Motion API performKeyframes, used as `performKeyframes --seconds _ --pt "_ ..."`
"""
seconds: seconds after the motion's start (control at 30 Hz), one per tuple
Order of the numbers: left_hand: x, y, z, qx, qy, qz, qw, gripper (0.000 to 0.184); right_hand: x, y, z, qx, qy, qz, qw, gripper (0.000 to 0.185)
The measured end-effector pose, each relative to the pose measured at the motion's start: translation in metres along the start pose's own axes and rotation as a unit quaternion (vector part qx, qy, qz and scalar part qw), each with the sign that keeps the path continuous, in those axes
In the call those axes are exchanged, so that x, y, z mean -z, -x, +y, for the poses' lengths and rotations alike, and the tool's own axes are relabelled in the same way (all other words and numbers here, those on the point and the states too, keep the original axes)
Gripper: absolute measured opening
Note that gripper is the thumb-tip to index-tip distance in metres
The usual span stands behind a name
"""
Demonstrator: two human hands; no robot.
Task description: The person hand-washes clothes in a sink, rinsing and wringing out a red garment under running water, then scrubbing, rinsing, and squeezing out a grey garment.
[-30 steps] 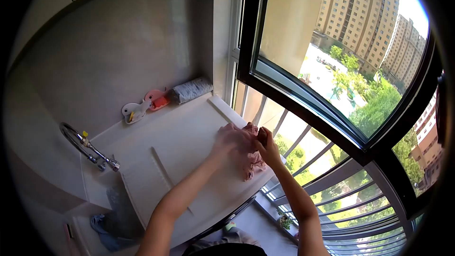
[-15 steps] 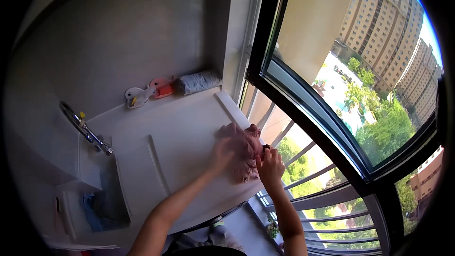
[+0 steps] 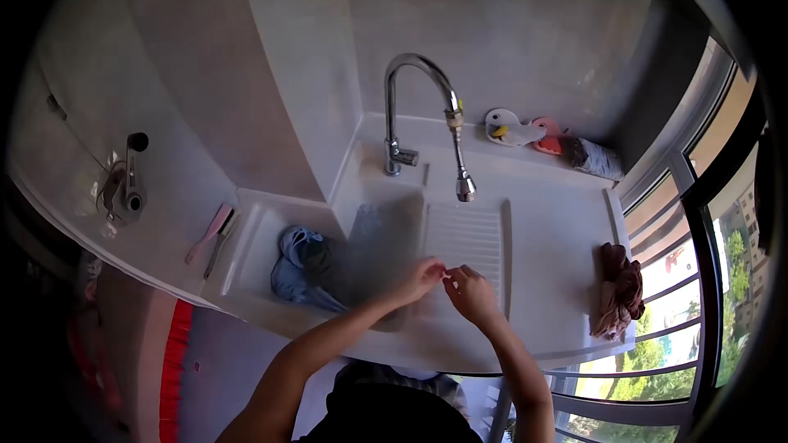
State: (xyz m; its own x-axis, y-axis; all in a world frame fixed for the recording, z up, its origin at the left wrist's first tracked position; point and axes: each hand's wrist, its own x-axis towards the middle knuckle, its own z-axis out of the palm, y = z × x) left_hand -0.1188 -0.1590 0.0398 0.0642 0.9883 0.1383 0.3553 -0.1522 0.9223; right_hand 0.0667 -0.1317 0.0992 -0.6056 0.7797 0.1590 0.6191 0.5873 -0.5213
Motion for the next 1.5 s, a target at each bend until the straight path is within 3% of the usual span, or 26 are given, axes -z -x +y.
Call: performKeyframes --seconds 0.1,0.17,0.23,0.33,0.37,0.43,0.47,0.53,0.6,0.67,0.73,0.77,0.83,0.9,0.93,0.97,1.03,1.17,1.23,1.3,1.33,1.37,1.43,1.5 --pt "0.099 0.04 -0.093 0.12 -0.184 0.075 0.973 0.024 -0.073 -0.053 -0.049 -0.004 -0.014 -0.168 0.986 0.024" --pt "0.146 0.058 -0.129 0.066 -0.319 0.142 0.935 0.027 -0.129 -0.081 -0.068 0.001 0.0 -0.2 0.98 0.026" --pt "0.167 0.064 -0.14 0.109 -0.328 0.117 0.931 0.032 -0.198 -0.106 -0.065 -0.083 -0.012 -0.283 0.955 0.043" --pt "0.167 0.064 -0.152 0.186 -0.423 -0.029 0.886 0.038 -0.347 -0.11 -0.012 -0.121 -0.022 -0.287 0.95 0.07" --pt "0.161 0.061 -0.16 0.169 -0.415 -0.062 0.892 0.034 -0.334 -0.105 -0.022 -0.147 -0.01 -0.303 0.942 0.075" --pt "0.145 0.051 -0.151 0.143 -0.236 -0.098 0.956 0.036 -0.311 -0.093 -0.028 -0.218 0.029 -0.346 0.912 0.091" --pt "0.137 0.046 -0.141 0.142 -0.231 -0.1 0.957 0.036 -0.301 -0.091 -0.023 -0.196 0.06 -0.406 0.891 0.095" --pt "0.129 0.036 -0.113 0.14 0.019 -0.047 0.989 0.031 -0.273 -0.075 -0.014 -0.146 -0.073 -0.346 0.924 0.074" --pt "0.129 0.019 -0.079 0.093 0.067 -0.059 0.992 0.029 -0.256 -0.058 0.007 -0.109 -0.143 -0.312 0.933 0.066" --pt "0.129 0.002 -0.058 0.043 0.116 -0.069 0.99 0.027 -0.235 -0.055 0.02 -0.215 -0.218 -0.159 0.938 0.049" --pt "0.13 -0.013 -0.044 -0.068 0.069 0.077 0.992 0.03 -0.152 -0.065 -0.035 -0.248 -0.277 -0.123 0.92 0.044" --pt "0.149 -0.018 -0.024 -0.008 0.09 0.025 0.996 0.031 -0.118 -0.071 -0.06 -0.276 -0.342 -0.09 0.894 0.039" --pt "0.179 -0.028 0.011 -0.039 0.099 -0.009 0.994 0.041 -0.099 -0.08 -0.06 -0.258 -0.379 -0.06 0.887 0.032" --pt "0.191 -0.03 0.027 -0.074 0.115 0.027 0.99 0.035 -0.07 -0.093 -0.07 -0.232 -0.359 -0.06 0.902 0.032" --pt "0.192 -0.03 0.026 -0.078 0.163 0.028 0.983 0.042 -0.051 -0.099 -0.086 -0.214 -0.392 -0.032 0.894 0.031" --pt "0.197 -0.027 0.025 0.013 0.255 -0.013 0.967 0.052 -0.034 -0.105 -0.099 -0.195 -0.425 -0.005 0.884 0.03" --pt "0.196 -0.026 0.005 0.031 0.301 -0.023 0.953 0.062 -0.005 -0.119 -0.117 -0.215 -0.467 -0.004 0.858 0.031" --pt "0.177 -0.011 -0.015 0.08 0.335 -0.075 0.936 0.084 0.0 -0.138 -0.113 -0.241 -0.588 0.035 0.771 0.032" --pt "0.156 -0.004 -0.038 0.057 0.142 -0.132 0.979 0.079 -0.006 -0.146 -0.117 -0.243 -0.589 0.045 0.769 0.039" --pt "0.13 0.003 -0.094 0.024 0.006 -0.161 0.987 0.071 -0.031 -0.162 -0.094 -0.322 -0.503 0.086 0.798 0.051" --pt "0.128 0.006 -0.099 0.058 0.026 -0.143 0.988 0.06 -0.04 -0.169 -0.083 -0.305 -0.404 0.052 0.86 0.064" --pt "0.127 0.009 -0.103 0.092 0.046 -0.126 0.987 0.049 -0.049 -0.172 -0.073 -0.305 -0.406 0.05 0.86 0.064" --pt "0.134 0.019 -0.105 0.108 0.012 -0.134 0.985 0.041 -0.058 -0.179 -0.072 -0.325 -0.176 -0.043 0.928 0.069" --pt "0.142 0.024 -0.113 0.123 -0.025 -0.143 0.982 0.035 -0.081 -0.188 -0.048 -0.319 -0.184 -0.057 0.928 0.066"
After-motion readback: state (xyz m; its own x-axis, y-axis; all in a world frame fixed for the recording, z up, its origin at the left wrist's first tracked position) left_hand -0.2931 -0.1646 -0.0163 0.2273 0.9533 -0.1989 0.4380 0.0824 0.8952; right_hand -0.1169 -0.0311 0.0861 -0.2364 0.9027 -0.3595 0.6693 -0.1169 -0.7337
